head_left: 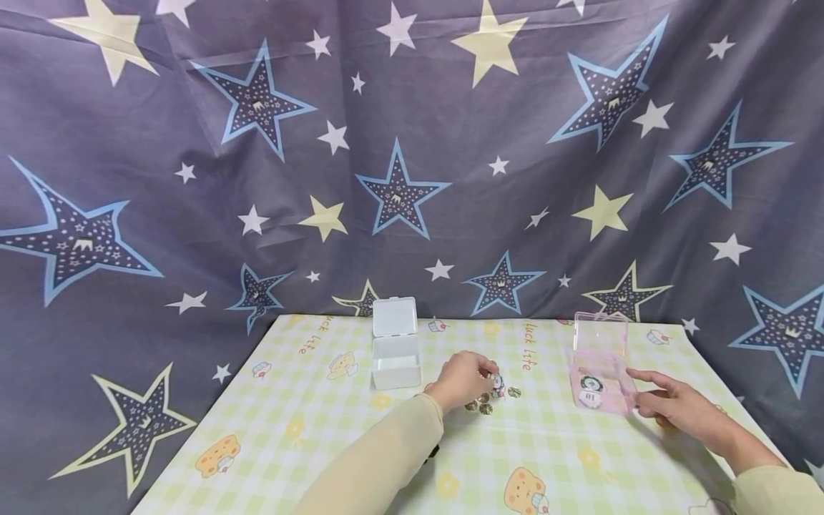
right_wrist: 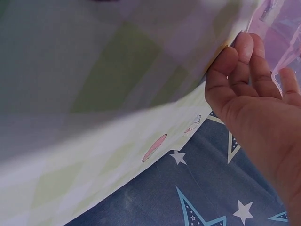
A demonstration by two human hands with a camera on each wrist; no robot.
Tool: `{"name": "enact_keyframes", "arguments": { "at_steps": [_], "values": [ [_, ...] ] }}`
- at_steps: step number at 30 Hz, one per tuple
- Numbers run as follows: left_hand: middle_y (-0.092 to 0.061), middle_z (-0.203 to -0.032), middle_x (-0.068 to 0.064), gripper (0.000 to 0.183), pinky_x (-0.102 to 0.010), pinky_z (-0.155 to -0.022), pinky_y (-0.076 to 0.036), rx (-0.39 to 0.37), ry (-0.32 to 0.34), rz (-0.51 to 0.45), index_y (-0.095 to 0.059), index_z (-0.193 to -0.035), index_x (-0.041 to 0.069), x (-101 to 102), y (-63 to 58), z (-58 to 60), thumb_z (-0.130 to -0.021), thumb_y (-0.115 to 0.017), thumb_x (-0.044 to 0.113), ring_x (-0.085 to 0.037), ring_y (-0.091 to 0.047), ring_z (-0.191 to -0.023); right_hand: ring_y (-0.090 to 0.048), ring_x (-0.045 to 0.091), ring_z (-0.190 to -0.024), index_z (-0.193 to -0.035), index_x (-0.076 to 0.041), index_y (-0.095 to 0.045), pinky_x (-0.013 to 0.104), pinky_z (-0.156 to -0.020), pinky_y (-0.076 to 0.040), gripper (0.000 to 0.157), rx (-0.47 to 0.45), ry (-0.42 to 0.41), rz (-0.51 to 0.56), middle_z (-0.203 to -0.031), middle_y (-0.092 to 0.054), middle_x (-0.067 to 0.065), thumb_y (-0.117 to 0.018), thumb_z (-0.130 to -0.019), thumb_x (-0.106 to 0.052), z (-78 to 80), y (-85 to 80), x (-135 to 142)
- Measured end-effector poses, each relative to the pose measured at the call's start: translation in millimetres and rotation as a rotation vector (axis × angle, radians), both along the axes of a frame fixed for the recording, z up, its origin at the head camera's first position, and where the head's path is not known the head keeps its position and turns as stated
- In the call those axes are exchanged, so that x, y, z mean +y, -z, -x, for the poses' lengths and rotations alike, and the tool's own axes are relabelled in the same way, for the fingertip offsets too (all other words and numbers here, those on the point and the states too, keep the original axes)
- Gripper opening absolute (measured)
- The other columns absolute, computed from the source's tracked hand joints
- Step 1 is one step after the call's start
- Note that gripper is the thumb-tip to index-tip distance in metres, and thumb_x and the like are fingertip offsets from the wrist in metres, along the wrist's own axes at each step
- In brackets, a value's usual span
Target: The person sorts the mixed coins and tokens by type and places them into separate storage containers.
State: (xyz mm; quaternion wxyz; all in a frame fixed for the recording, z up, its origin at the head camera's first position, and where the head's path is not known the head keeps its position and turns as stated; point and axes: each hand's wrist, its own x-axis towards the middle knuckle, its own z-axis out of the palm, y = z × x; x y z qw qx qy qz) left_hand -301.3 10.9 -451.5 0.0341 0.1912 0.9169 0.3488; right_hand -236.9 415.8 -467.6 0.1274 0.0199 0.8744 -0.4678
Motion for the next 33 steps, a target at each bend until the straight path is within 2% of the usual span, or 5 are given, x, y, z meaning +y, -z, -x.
{"name": "enact_keyframes", "arguments": {
  "at_steps": [4,8,16,23,33],
  "values": [
    [-0.075,-0.1,0.003,0.019,-0.023,-0.078,-0.052,-0.072,0.033,-0.133,-0.083,-0.112,0.015,13,-3.6,-2.7,-0.095,-0.077,0.01,-0.005,-0.06,-0.086,-0.051,0.013,-0.068,-0.168,0.0,-0.022,0.029,-0.06,-0.047,0.075,0.002,-0.007,0.002,-0.112,-0.074,0.005,-0.058,-0.112,-0.033,-0.4,0.5,1],
    [-0.072,-0.097,0.004,0.021,-0.021,-0.064,-0.051,-0.152,0.044,-0.239,-0.083,-0.115,0.013,29,-7.9,-4.5,-0.096,-0.076,0.009,-0.011,-0.062,-0.072,-0.051,0.013,-0.068,-0.168,0.0,-0.022,0.029,-0.06,-0.048,0.075,-0.005,-0.004,-0.002,-0.112,-0.073,0.005,-0.058,-0.112,-0.034,0.1,0.5,2],
    [-0.07,-0.094,0.008,0.019,-0.02,-0.064,-0.047,-0.207,0.024,-0.337,-0.084,-0.113,0.016,68,-18.4,-7.1,-0.096,-0.076,0.01,-0.004,-0.055,-0.076,-0.052,0.012,-0.069,-0.168,0.0,-0.024,0.029,-0.061,-0.048,0.074,0.007,-0.009,0.009,-0.111,-0.073,0.005,-0.059,-0.112,-0.033,-1.1,-1.4,1],
    [-0.074,-0.091,0.006,0.022,-0.016,-0.07,-0.05,-0.157,0.051,-0.344,-0.085,-0.111,0.015,96,-20.7,-8.1,-0.093,-0.077,0.006,0.001,-0.057,-0.079,-0.056,0.013,-0.073,-0.167,-0.001,-0.026,0.029,-0.061,-0.048,0.074,0.006,0.004,0.02,-0.112,-0.074,0.004,-0.061,-0.11,-0.033,-0.1,-0.4,0],
    [-0.075,-0.089,0.009,0.019,-0.014,-0.074,-0.049,-0.158,0.004,-0.379,-0.086,-0.109,0.015,126,-18.7,-13.0,-0.093,-0.079,0.007,0.003,-0.058,-0.081,-0.056,0.014,-0.072,-0.168,-0.001,-0.025,0.029,-0.06,-0.048,0.076,-0.002,0.008,0.026,-0.109,-0.074,0.004,-0.062,-0.11,-0.033,1.7,2.6,2]
  ]
}}
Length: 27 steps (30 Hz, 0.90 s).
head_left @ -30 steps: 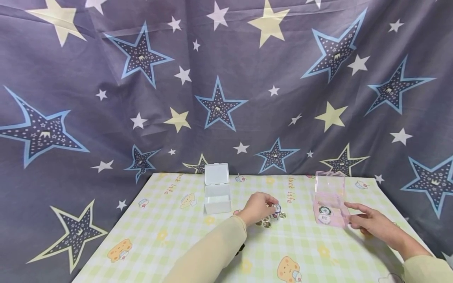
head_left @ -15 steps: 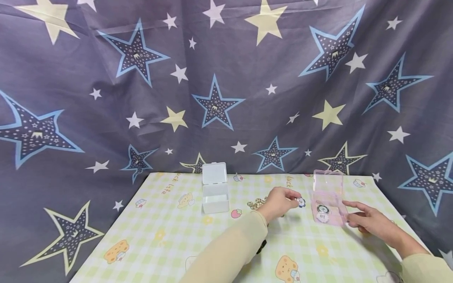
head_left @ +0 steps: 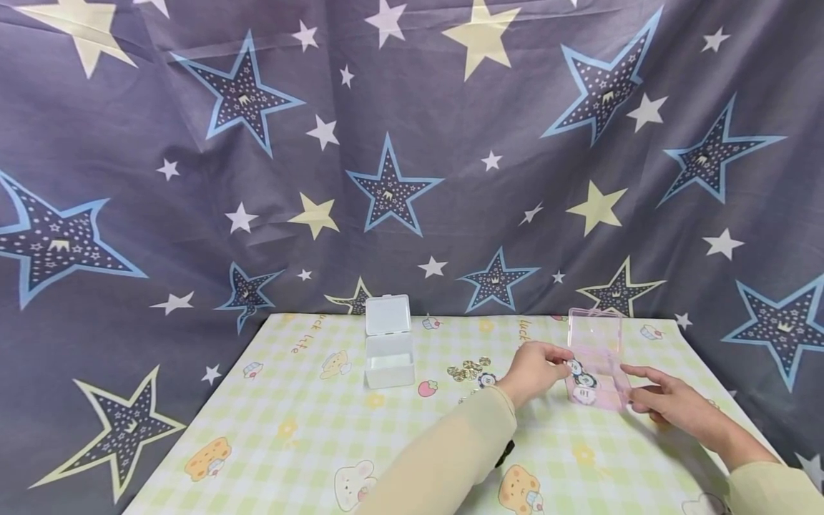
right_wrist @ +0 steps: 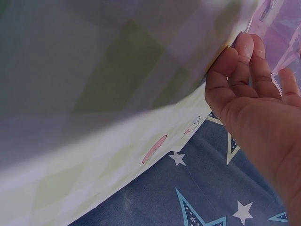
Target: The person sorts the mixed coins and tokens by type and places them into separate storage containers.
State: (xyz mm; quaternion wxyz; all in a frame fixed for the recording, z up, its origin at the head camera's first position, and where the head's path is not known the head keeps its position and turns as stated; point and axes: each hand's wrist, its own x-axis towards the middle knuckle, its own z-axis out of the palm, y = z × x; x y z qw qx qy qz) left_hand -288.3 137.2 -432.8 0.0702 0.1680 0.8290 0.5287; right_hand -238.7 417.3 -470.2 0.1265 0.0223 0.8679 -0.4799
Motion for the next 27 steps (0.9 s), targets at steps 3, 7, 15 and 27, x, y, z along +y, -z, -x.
{"name": "enact_keyframes", "arguments": {
  "at_steps": [3,7,15,27],
  "values": [
    [-0.075,-0.089,0.009,0.017,-0.015,-0.074,-0.049,-0.003,-0.005,-0.011,-0.086,-0.108,0.014,6,1.8,-1.4,-0.093,-0.079,0.007,0.003,-0.058,-0.081,-0.055,0.013,-0.071,-0.168,-0.001,-0.024,0.029,-0.06,-0.048,0.076,-0.005,0.004,0.005,-0.105,-0.074,0.002,-0.062,-0.11,-0.033,0.2,0.7,-1],
    [-0.075,-0.088,0.009,0.016,-0.014,-0.075,-0.049,0.012,-0.012,-0.011,-0.086,-0.106,0.014,12,4.6,-1.9,-0.093,-0.079,0.006,0.003,-0.058,-0.081,-0.055,0.014,-0.07,-0.168,-0.001,-0.025,0.029,-0.059,-0.048,0.076,-0.009,0.005,0.011,-0.102,-0.073,0.002,-0.063,-0.109,-0.032,0.0,0.7,-2],
    [-0.076,-0.089,0.01,0.015,-0.013,-0.08,-0.05,0.013,-0.032,-0.006,-0.086,-0.105,0.015,19,9.4,-1.1,-0.093,-0.081,0.007,0.004,-0.059,-0.084,-0.055,0.013,-0.069,-0.167,0.0,-0.025,0.029,-0.058,-0.048,0.076,0.004,0.002,0.006,-0.099,-0.073,0.003,-0.063,-0.109,-0.031,-2.0,-2.9,-3],
    [-0.076,-0.096,0.008,0.017,-0.016,-0.075,-0.051,-0.058,-0.064,0.02,-0.085,-0.11,0.015,22,11.0,-5.1,-0.093,-0.082,0.012,0.001,-0.056,-0.074,-0.054,0.014,-0.069,-0.167,-0.001,-0.025,0.029,-0.058,-0.047,0.076,-0.008,0.01,0.007,-0.102,-0.073,0.002,-0.063,-0.109,-0.032,-1.2,-2.1,-3]
  ]
}}
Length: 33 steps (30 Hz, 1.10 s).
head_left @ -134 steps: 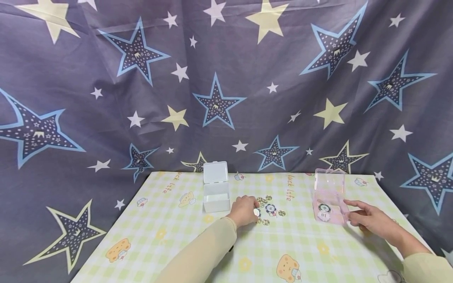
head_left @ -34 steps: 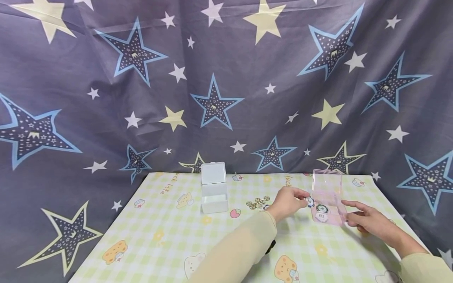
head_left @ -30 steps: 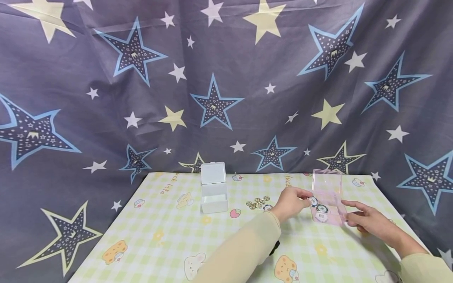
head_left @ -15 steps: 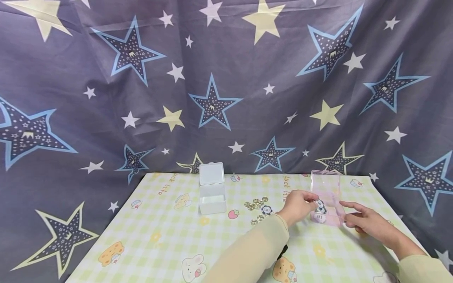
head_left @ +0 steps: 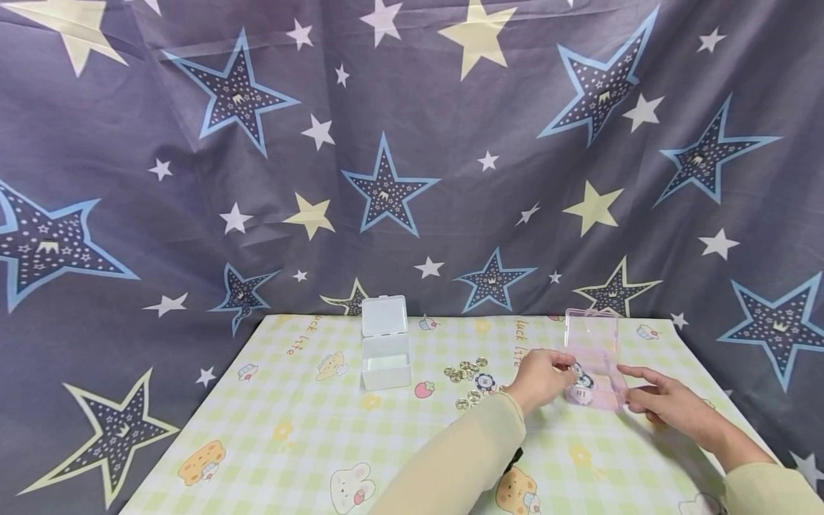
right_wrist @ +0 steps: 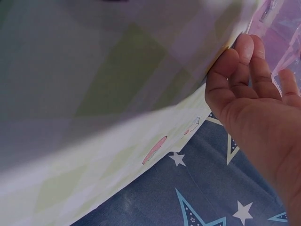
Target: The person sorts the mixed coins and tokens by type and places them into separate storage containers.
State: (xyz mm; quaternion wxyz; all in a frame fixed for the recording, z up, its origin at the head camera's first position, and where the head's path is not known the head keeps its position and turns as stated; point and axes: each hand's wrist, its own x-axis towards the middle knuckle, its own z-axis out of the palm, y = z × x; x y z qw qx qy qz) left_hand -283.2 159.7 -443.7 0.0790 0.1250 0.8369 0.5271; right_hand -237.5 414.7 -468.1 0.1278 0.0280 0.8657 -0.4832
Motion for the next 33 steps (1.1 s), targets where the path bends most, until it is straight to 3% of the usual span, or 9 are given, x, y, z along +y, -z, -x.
{"name": "enact_keyframes", "arguments": {
  "at_steps": [13,22,29,33],
  "values": [
    [-0.074,-0.092,0.011,0.024,-0.015,-0.08,-0.052,0.016,0.06,0.037,-0.083,-0.117,0.013,-1,9.6,1.6,-0.093,-0.083,0.018,0.003,-0.059,-0.082,-0.052,0.013,-0.067,-0.168,0.0,-0.024,0.028,-0.057,-0.046,0.077,-0.004,0.001,0.009,-0.103,-0.074,0.002,-0.063,-0.109,-0.031,-0.7,0.2,-1],
    [-0.075,-0.097,0.01,0.027,-0.015,-0.079,-0.054,0.025,0.103,0.063,-0.082,-0.12,0.014,-4,7.9,-1.2,-0.094,-0.082,0.021,0.001,-0.062,-0.084,-0.053,0.013,-0.068,-0.168,0.0,-0.023,0.028,-0.058,-0.047,0.077,-0.004,0.001,0.0,-0.105,-0.074,0.002,-0.062,-0.109,-0.032,-0.8,-0.4,-1],
    [-0.078,-0.103,0.011,0.026,-0.017,-0.087,-0.055,0.019,0.107,0.09,-0.082,-0.12,0.018,-7,8.1,-2.4,-0.095,-0.082,0.025,0.0,-0.067,-0.095,-0.053,0.013,-0.068,-0.168,-0.001,-0.023,0.029,-0.058,-0.047,0.076,0.0,-0.003,-0.007,-0.106,-0.074,0.003,-0.061,-0.11,-0.032,-0.2,0.5,0],
    [-0.079,-0.11,0.011,0.029,-0.018,-0.095,-0.055,0.038,0.153,0.098,-0.08,-0.124,0.019,-14,8.0,-3.1,-0.096,-0.081,0.027,-0.001,-0.069,-0.105,-0.055,0.013,-0.071,-0.168,-0.002,-0.023,0.029,-0.059,-0.047,0.075,0.0,0.0,-0.018,-0.109,-0.075,0.003,-0.06,-0.111,-0.033,-0.4,0.7,1]
  ]
}}
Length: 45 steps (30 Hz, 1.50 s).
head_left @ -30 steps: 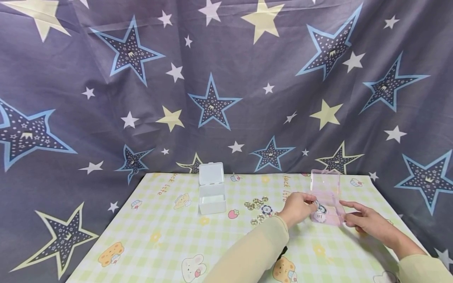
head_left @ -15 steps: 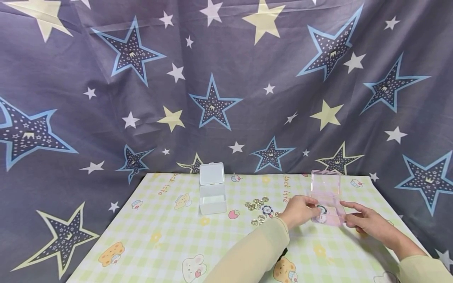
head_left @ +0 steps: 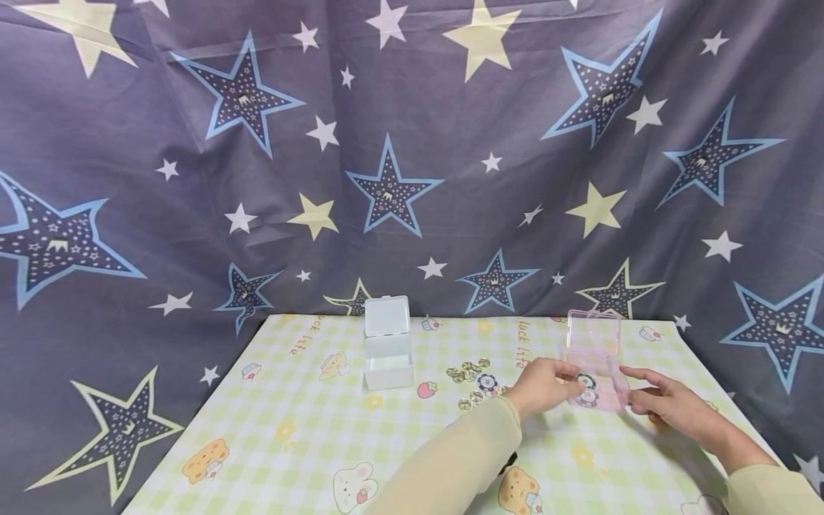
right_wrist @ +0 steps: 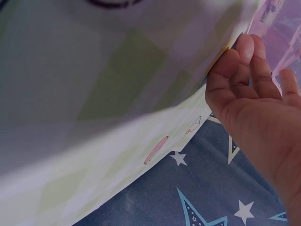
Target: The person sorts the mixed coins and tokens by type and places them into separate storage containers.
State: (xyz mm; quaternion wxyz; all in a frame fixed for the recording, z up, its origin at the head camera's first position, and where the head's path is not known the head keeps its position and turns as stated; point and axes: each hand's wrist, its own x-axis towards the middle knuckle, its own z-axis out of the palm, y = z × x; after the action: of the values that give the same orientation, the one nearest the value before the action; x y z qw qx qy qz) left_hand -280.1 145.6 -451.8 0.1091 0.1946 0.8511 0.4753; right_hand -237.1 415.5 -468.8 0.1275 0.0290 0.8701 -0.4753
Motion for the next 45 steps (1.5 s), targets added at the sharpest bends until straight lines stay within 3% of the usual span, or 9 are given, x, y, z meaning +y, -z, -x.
{"name": "enact_keyframes", "arguments": {
  "at_steps": [5,8,15,19,25,32,38,45],
  "values": [
    [-0.079,-0.123,0.005,0.036,-0.018,-0.106,-0.052,0.131,0.11,0.122,-0.076,-0.133,0.016,-25,0.9,2.1,-0.1,-0.077,0.03,-0.006,-0.07,-0.116,-0.056,0.013,-0.072,-0.168,-0.001,-0.024,0.029,-0.059,-0.048,0.075,0.008,-0.009,0.004,-0.111,-0.075,0.005,-0.06,-0.111,-0.033,-1.9,3.1,0],
    [-0.078,-0.127,-0.001,0.04,-0.021,-0.108,-0.053,0.204,0.131,0.212,-0.073,-0.138,0.014,-50,1.7,9.7,-0.101,-0.075,0.03,-0.012,-0.072,-0.118,-0.054,0.013,-0.07,-0.168,-0.001,-0.024,0.029,-0.059,-0.048,0.075,0.019,-0.017,0.008,-0.108,-0.074,0.005,-0.061,-0.11,-0.033,-0.9,4.2,0],
    [-0.077,-0.126,-0.005,0.041,-0.035,-0.107,-0.057,0.181,0.002,0.35,-0.07,-0.141,0.015,-111,3.4,34.6,-0.101,-0.075,0.022,-0.02,-0.071,-0.115,-0.054,0.013,-0.071,-0.168,-0.001,-0.024,0.03,-0.06,-0.048,0.075,0.03,-0.027,0.004,-0.105,-0.073,0.005,-0.06,-0.11,-0.032,0.9,2.3,2],
    [-0.077,-0.119,-0.005,0.039,-0.038,-0.104,-0.057,0.2,-0.026,0.416,-0.073,-0.138,0.014,-131,2.1,43.3,-0.1,-0.076,0.021,-0.021,-0.07,-0.109,-0.054,0.013,-0.071,-0.168,-0.001,-0.024,0.03,-0.061,-0.048,0.075,0.024,-0.022,0.002,-0.103,-0.072,0.004,-0.061,-0.11,-0.032,0.6,-0.8,3],
    [-0.074,-0.134,-0.007,0.042,-0.047,-0.11,-0.053,0.26,-0.038,0.527,-0.076,-0.135,0.023,-133,8.8,41.2,-0.094,-0.083,0.029,-0.033,-0.063,-0.121,-0.055,0.013,-0.073,-0.168,-0.001,-0.025,0.029,-0.061,-0.048,0.076,0.018,-0.008,0.006,-0.104,-0.073,0.003,-0.062,-0.11,-0.032,-0.5,-1.3,2],
    [-0.072,-0.133,-0.009,0.046,-0.043,-0.095,-0.052,0.318,-0.025,0.642,-0.077,-0.134,0.028,-121,23.1,40.1,-0.09,-0.087,0.038,-0.027,-0.054,-0.107,-0.058,0.013,-0.075,-0.167,-0.001,-0.027,0.029,-0.062,-0.049,0.076,0.028,-0.01,0.021,-0.106,-0.073,0.004,-0.063,-0.109,-0.033,-1.2,1.7,0],
    [-0.075,-0.124,-0.004,0.038,-0.039,-0.085,-0.048,0.338,-0.043,0.655,-0.081,-0.123,0.026,-116,29.6,43.8,-0.09,-0.086,0.044,-0.023,-0.047,-0.097,-0.058,0.012,-0.074,-0.167,-0.002,-0.028,0.028,-0.061,-0.049,0.076,0.032,-0.01,0.026,-0.108,-0.074,0.004,-0.064,-0.109,-0.034,-2.1,2.6,0],
    [-0.077,-0.124,0.001,0.039,-0.039,-0.088,-0.049,0.347,-0.079,0.617,-0.083,-0.12,0.026,-116,31.5,45.3,-0.087,-0.089,0.047,-0.022,-0.05,-0.099,-0.058,0.012,-0.076,-0.168,-0.003,-0.026,0.03,-0.062,-0.049,0.076,0.023,-0.014,0.004,-0.112,-0.074,0.006,-0.062,-0.11,-0.035,-0.8,1.9,2]
  ]
}}
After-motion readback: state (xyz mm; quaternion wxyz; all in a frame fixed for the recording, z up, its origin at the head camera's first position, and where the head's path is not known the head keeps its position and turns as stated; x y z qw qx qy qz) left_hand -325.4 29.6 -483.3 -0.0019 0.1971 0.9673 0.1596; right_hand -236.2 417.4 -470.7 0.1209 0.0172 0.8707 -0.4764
